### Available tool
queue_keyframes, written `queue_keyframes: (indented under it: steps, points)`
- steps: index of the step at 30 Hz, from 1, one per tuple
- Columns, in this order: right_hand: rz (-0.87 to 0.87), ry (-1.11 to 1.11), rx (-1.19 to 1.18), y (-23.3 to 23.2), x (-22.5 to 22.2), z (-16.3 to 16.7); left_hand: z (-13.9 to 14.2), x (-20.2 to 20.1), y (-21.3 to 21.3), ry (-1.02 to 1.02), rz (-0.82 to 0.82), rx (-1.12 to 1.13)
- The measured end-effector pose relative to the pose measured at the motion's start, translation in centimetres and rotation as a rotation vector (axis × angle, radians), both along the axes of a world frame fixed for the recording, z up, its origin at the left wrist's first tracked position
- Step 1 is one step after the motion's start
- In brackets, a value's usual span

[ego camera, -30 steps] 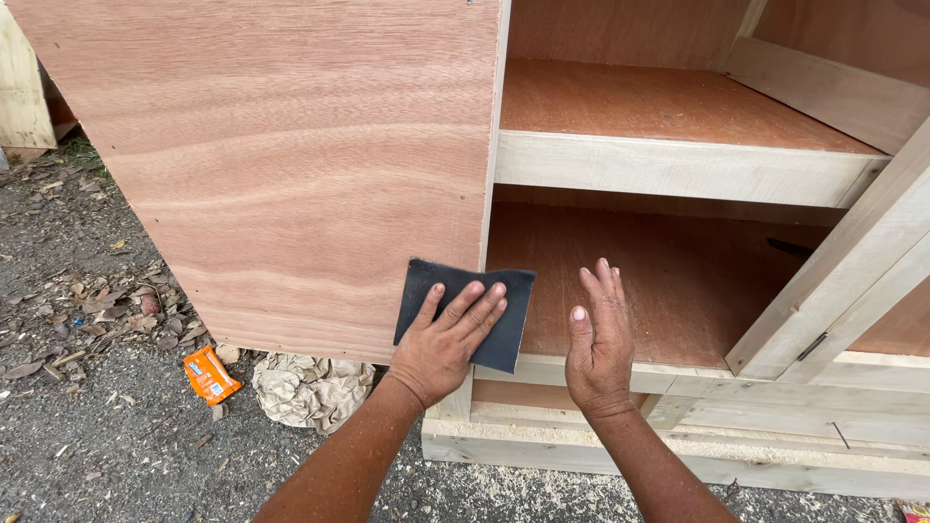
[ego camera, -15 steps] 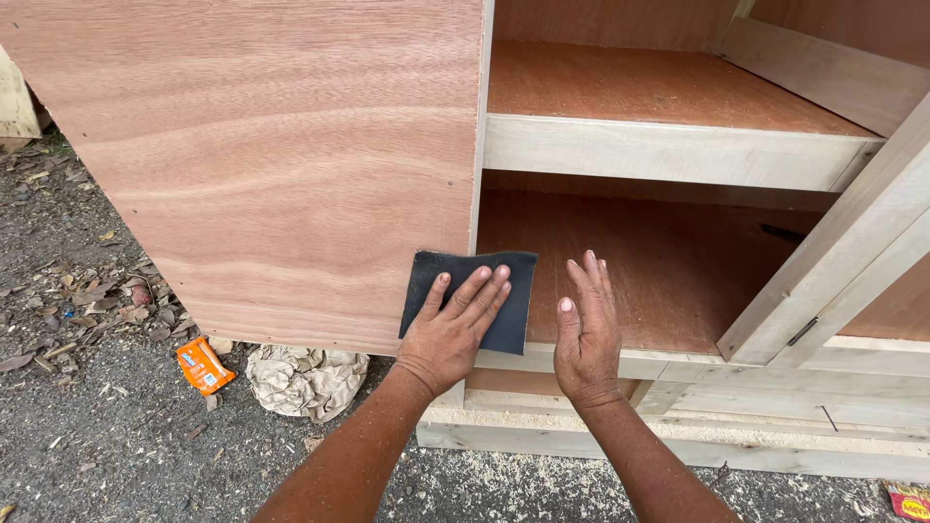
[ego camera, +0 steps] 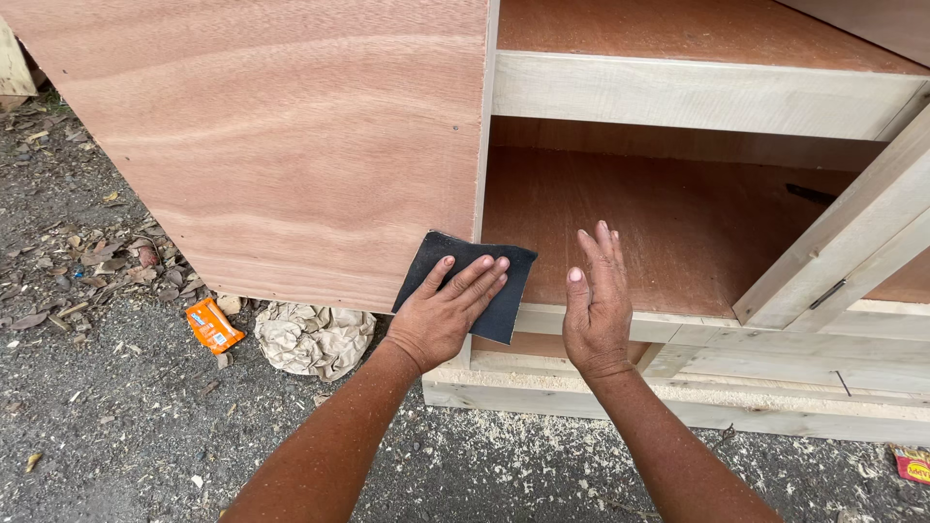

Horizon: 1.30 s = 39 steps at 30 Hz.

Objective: The person sands a wooden cabinet with sandpaper, rubbing the interior dividers, shelf edges, side panels, and the top rail of the unfinished furniture. They steady the cabinet with one hand while moving the sandpaper across different surfaces and panels.

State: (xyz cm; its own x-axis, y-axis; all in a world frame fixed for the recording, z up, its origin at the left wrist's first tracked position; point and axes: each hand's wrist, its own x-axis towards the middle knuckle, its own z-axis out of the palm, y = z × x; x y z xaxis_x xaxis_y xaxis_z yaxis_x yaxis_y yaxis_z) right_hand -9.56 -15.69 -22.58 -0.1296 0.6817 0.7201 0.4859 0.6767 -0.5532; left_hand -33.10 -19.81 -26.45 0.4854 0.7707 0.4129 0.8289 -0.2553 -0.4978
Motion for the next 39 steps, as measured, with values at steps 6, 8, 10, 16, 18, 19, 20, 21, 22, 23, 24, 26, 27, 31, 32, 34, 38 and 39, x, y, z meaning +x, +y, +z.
queue_keyframes:
  steps: [6,8,10,16,18,19,20,21,22,23,24,26,27,31,32,34,38,39]
  points:
    - [0.001,-0.022,-0.025,-0.5,-0.7,-0.3,-3.8,1.6,-3.3,0.213,0.104,-0.398]
    - [0.021,-0.004,-0.008,-0.6,-0.3,-0.1,-6.0,3.2,-5.0,0.100,0.261,-0.576]
    - [0.019,0.003,-0.017,-0.6,0.3,0.0,-8.3,5.7,-6.5,-0.169,0.477,-0.779]
    - [-0.015,0.010,-0.022,-0.4,2.1,-0.1,-7.8,14.3,-0.6,-2.883,0.660,-0.192]
    - [-0.006,0.011,0.000,-0.5,2.8,-0.2,-4.1,16.3,3.2,-3.350,0.296,0.074]
    - [-0.009,0.014,0.010,-0.6,3.2,-0.3,-2.5,17.1,4.6,-3.363,0.307,0.088]
    - [-0.012,0.016,0.018,-0.6,3.6,-0.2,-1.0,18.1,5.6,-3.375,0.323,0.105]
    - [-0.013,0.017,0.015,-0.7,3.9,-0.2,-0.4,19.0,6.1,-3.387,0.357,0.126]
    - [-0.024,0.015,-0.002,-0.7,4.2,-0.1,0.5,19.4,6.3,-3.396,0.383,0.149]
    - [-0.035,0.022,-0.005,-0.6,4.3,0.0,1.2,19.7,6.2,-3.401,0.383,0.170]
    - [-0.045,0.030,-0.010,-0.6,4.4,0.2,1.4,19.7,5.7,-3.398,0.405,0.126]
    - [-0.042,0.035,-0.008,-0.4,4.2,0.5,1.3,19.6,4.5,-3.390,0.461,0.043]
    - [-0.037,0.038,-0.001,-0.3,4.1,0.6,1.1,19.2,4.2,-3.460,0.301,0.056]
    - [0.000,0.022,-0.011,-0.4,3.8,0.6,0.7,16.8,3.9,-3.613,0.160,0.036]
    - [-0.002,0.011,-0.007,-0.4,4.0,0.5,0.7,15.9,4.1,-3.629,0.262,0.001]
    - [-0.016,-0.007,-0.011,-0.6,4.7,0.3,0.7,13.9,4.4,-3.641,0.217,0.086]
    - [-0.079,-0.024,-0.067,-0.6,7.0,0.1,0.0,13.8,4.8,-3.605,0.114,0.088]
    - [-0.100,-0.023,-0.068,-0.4,7.4,0.1,0.0,14.9,5.1,-3.606,0.100,0.067]
